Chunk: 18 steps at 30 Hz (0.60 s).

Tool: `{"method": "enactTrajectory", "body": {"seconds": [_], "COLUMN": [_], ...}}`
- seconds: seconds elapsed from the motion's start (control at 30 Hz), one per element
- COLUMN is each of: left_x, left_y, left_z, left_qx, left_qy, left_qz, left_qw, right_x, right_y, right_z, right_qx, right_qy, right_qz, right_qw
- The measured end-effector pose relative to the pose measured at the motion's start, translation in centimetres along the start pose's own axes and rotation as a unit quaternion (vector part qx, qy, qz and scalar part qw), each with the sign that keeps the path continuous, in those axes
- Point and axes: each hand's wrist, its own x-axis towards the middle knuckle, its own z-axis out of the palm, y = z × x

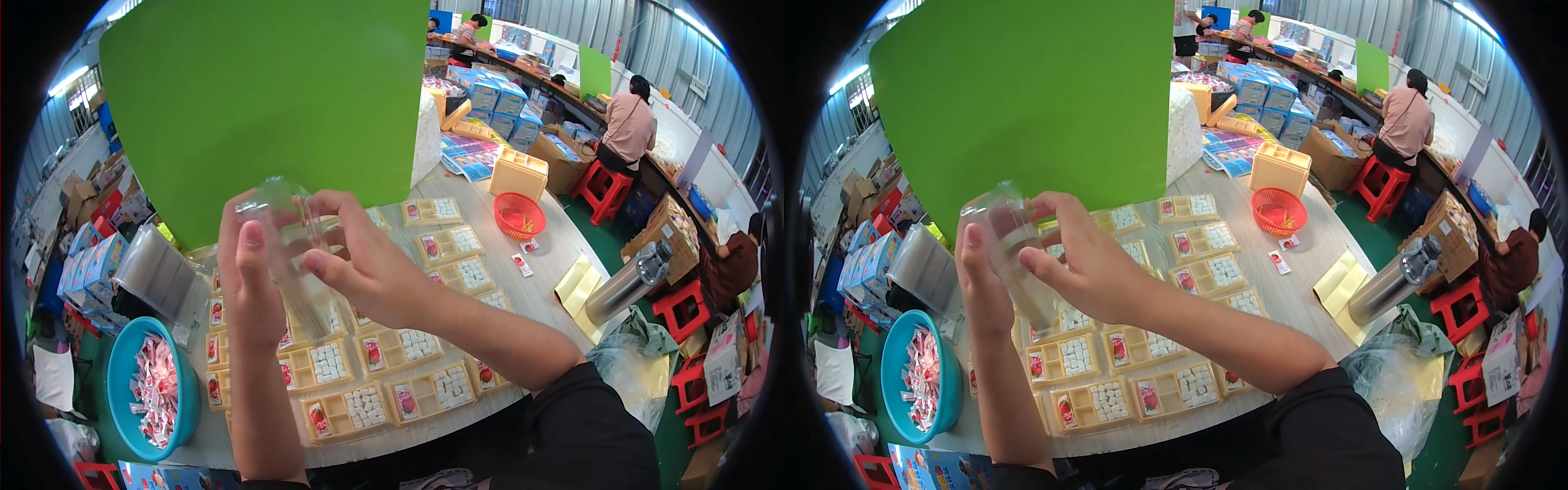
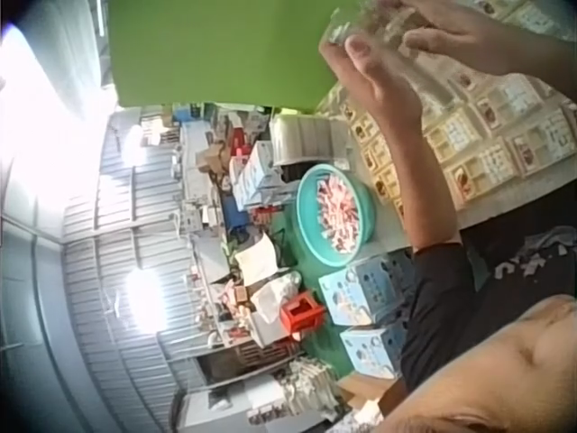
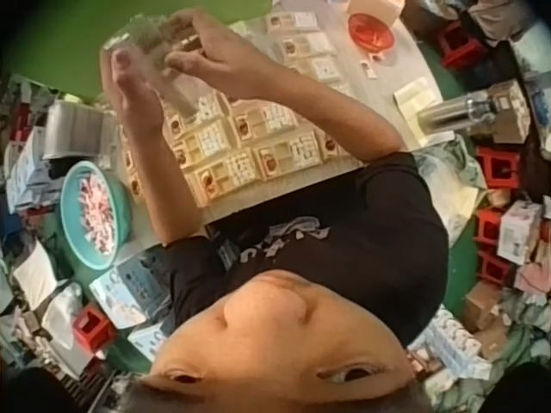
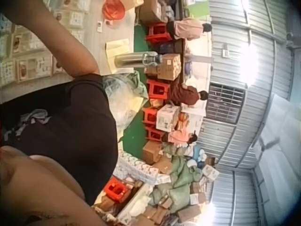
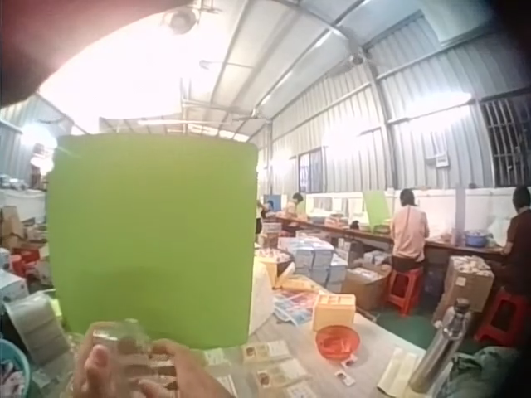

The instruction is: Packaging small white square items into clear plastic containers at a factory workbench.

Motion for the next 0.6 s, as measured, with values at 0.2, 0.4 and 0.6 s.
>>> {"method": "enactTrajectory", "body": {"seconds": [0.2, 0.4, 0.6], "left_x": [-0.1, 1.7, 5.1], "left_y": [0.3, 1.8, -2.5], "left_z": [-1.6, -5.0, -14.4], "left_qx": [-0.060, 0.044, -0.439], "left_qy": [0.026, 0.070, -0.258], "left_qz": [-0.055, -0.033, 0.132], "left_qw": [0.996, 0.996, 0.851], "right_x": [0.3, 0.6, -1.5], "right_y": [-1.4, -0.5, 4.9], "right_z": [0.3, -0.2, 2.7], "right_qx": [0.094, -0.032, -0.316], "right_qy": [-0.068, 0.007, -0.212], "right_qz": [0.084, 0.034, 0.045], "right_qw": [0.990, 0.999, 0.924]}}
